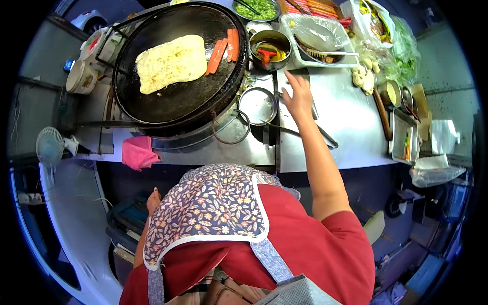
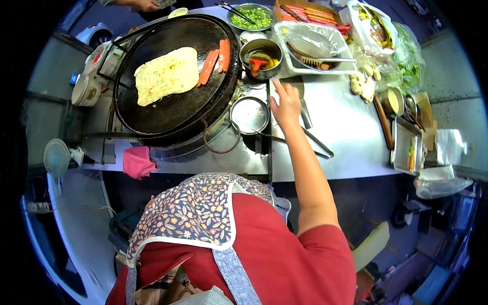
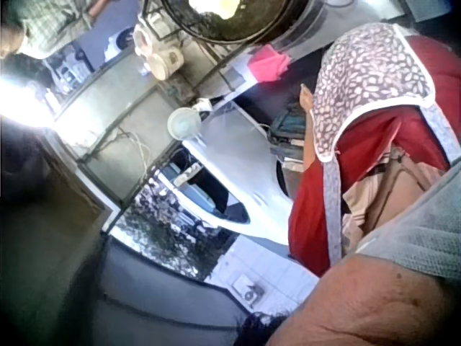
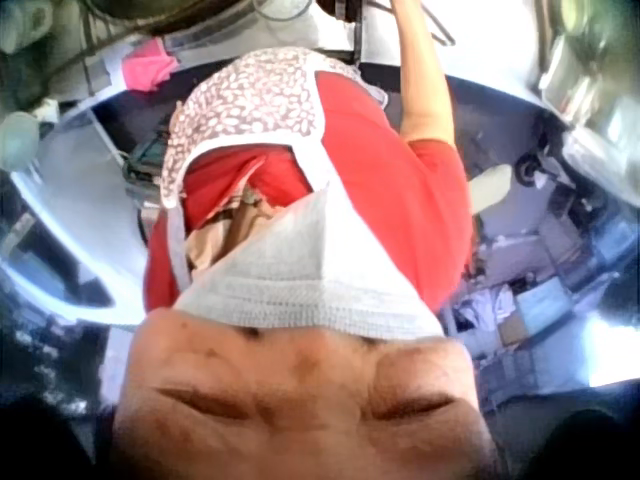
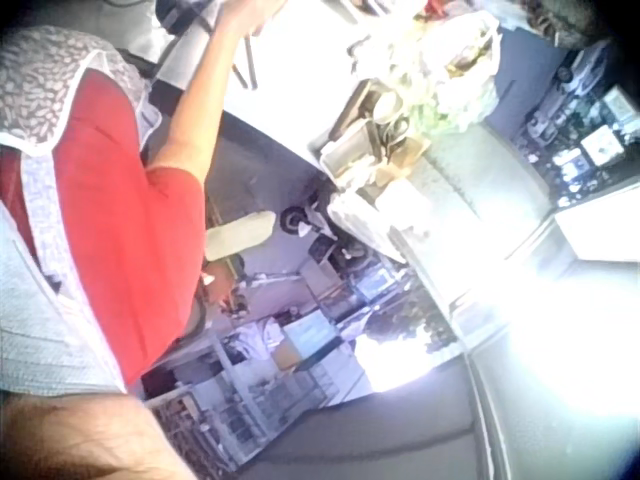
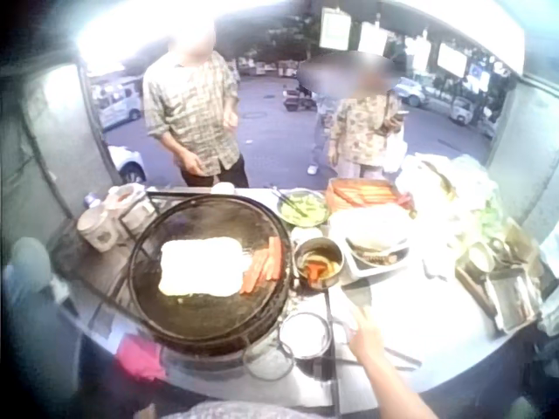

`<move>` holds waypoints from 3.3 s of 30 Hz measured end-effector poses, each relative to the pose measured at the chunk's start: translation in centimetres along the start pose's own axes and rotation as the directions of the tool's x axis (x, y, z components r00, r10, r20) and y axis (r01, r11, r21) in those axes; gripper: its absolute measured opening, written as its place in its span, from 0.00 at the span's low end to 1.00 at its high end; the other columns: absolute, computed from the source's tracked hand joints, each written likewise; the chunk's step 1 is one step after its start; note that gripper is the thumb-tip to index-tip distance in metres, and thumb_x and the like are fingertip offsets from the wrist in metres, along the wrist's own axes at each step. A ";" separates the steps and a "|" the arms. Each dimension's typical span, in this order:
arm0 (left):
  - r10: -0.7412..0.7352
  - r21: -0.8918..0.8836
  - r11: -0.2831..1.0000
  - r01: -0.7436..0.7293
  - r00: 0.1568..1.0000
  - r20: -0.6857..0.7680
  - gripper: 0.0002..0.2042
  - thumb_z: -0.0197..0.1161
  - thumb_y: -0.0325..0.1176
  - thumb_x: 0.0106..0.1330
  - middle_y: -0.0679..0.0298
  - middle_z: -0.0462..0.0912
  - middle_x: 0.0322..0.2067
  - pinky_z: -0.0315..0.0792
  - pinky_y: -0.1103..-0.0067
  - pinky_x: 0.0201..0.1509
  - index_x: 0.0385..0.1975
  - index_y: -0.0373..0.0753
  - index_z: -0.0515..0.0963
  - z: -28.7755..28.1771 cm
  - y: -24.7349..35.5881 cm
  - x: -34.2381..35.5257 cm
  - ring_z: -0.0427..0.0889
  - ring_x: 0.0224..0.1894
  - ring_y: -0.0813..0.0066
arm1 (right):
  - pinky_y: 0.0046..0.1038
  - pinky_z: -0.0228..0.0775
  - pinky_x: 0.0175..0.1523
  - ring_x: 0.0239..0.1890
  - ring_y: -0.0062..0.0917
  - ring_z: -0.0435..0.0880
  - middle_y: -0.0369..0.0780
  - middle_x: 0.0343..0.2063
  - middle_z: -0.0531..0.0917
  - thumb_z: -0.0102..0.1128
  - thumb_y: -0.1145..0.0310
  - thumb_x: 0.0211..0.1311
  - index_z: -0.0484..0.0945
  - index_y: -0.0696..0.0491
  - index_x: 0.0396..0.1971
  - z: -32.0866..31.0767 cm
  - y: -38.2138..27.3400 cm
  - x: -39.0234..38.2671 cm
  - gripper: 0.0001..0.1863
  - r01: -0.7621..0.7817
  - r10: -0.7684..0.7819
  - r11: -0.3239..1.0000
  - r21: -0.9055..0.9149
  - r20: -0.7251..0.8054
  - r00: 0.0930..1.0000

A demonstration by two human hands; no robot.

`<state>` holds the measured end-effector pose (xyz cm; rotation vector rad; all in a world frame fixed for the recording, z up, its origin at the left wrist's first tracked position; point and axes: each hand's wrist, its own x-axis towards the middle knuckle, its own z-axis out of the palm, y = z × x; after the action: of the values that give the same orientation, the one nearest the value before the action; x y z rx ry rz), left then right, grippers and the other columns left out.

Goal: The person rolls out dough with a rolling pin, cooks crepes on a griddle, and assembles them with fillings like egg, sausage, and lettuce. They then fold, cut, and package the crepes for takeaway.

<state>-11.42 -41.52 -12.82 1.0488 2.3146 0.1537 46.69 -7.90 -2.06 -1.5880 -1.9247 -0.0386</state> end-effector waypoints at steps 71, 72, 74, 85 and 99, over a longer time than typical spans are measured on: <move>-0.259 -0.259 0.911 0.322 0.933 0.249 0.36 0.38 0.63 0.77 0.58 0.82 0.25 0.72 0.66 0.45 0.27 0.39 0.84 1.7 -17.6 12.1 0.82 0.34 0.60 | 0.33 0.76 0.35 0.29 0.30 0.83 0.38 0.30 0.82 0.65 0.67 0.66 0.83 0.47 0.40 16.2 -31.9 11.8 0.05 0.419 -0.429 0.897 0.143 0.053 0.902; -0.235 -0.262 0.918 0.298 0.941 0.244 0.36 0.38 0.63 0.77 0.58 0.82 0.25 0.72 0.66 0.44 0.27 0.39 0.84 1.7 -17.0 12.2 0.82 0.34 0.60 | 0.35 0.76 0.35 0.29 0.34 0.82 0.39 0.29 0.81 0.65 0.67 0.64 0.83 0.46 0.40 16.0 -34.5 9.8 0.06 0.535 -0.542 0.841 0.086 0.124 0.831; -0.198 -0.273 0.927 0.257 0.953 0.228 0.36 0.38 0.63 0.77 0.58 0.81 0.24 0.73 0.66 0.43 0.28 0.38 0.84 1.1 -15.4 12.5 0.82 0.33 0.60 | 0.33 0.74 0.33 0.27 0.33 0.82 0.39 0.27 0.79 0.67 0.69 0.62 0.82 0.47 0.41 15.2 -37.6 8.4 0.08 0.545 -0.572 0.812 0.212 0.101 0.814; -0.188 -0.294 0.927 0.234 0.966 0.176 0.37 0.36 0.64 0.77 0.57 0.82 0.26 0.73 0.65 0.45 0.28 0.39 0.84 1.0 -12.9 10.5 0.82 0.34 0.57 | 0.17 0.70 0.24 0.22 0.16 0.78 0.39 0.25 0.84 0.60 0.63 0.74 0.79 0.58 0.43 13.6 -14.7 10.9 0.12 -0.536 0.519 0.205 0.819 0.374 0.769; -0.276 -0.325 0.887 0.329 0.941 0.198 0.37 0.34 0.64 0.77 0.59 0.82 0.26 0.73 0.65 0.46 0.28 0.39 0.85 1.5 -12.7 6.1 0.82 0.35 0.60 | 0.37 0.77 0.38 0.36 0.40 0.85 0.39 0.35 0.82 0.62 0.65 0.69 0.80 0.43 0.48 11.1 -26.8 12.6 0.10 0.319 -0.345 0.932 0.175 0.150 0.927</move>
<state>-21.98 -46.01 -21.10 0.4928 2.1770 0.3427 16.95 0.33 4.88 -1.1871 -2.2636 0.1064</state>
